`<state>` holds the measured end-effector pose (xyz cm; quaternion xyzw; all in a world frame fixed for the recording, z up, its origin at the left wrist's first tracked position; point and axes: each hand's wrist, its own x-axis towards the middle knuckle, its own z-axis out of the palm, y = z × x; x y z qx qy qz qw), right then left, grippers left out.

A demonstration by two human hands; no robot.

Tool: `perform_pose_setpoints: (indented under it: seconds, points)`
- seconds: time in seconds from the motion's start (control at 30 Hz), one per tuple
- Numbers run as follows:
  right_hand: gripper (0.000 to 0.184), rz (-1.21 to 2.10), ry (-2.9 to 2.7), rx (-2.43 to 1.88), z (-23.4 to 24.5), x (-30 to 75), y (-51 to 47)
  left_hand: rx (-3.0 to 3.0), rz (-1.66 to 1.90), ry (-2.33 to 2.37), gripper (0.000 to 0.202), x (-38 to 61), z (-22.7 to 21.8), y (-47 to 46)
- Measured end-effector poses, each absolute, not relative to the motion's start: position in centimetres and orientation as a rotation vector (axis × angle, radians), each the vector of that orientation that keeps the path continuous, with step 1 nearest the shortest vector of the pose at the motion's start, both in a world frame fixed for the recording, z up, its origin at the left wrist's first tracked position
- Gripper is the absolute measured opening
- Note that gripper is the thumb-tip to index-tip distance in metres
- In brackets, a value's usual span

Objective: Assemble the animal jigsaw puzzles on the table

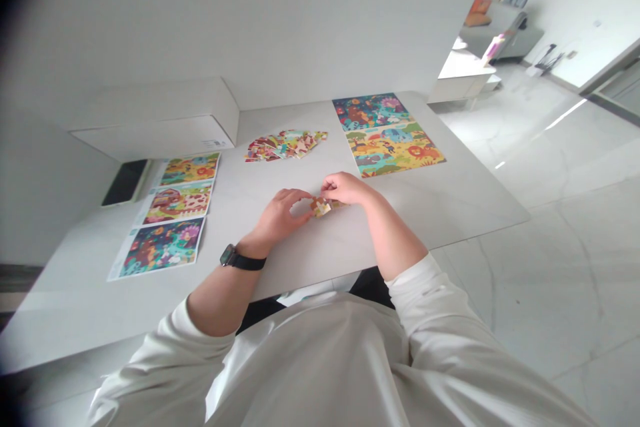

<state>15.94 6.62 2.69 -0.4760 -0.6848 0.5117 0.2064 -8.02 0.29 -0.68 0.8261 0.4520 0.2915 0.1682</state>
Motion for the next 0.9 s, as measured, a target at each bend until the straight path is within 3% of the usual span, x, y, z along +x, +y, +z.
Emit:
perform_pose_setpoints:
  seconds: [0.1, 0.33, 0.7, 0.9]
  points:
    - [0.011, 1.386, -1.916, -1.349, 2.7, 15.9, 6.5, 2.405, 0.790, 1.240, 0.046, -7.8, -0.6, 0.2]
    - [0.006, 1.346, -1.977, -1.466, 3.1, 15.5, 6.2, 2.405, 0.730, 1.294, 0.031, -7.6, -0.9, 0.2]
    - [0.007, 1.300, -2.042, -1.541, 3.5, 15.5, 6.1, 2.457, 0.641, 1.342, 0.038, -7.3, -0.6, -0.2]
    - [0.010, 0.898, -2.193, -1.765, 3.7, 16.4, 6.3, 2.475, 0.628, 1.403, 0.036, -6.8, -0.4, -0.6]
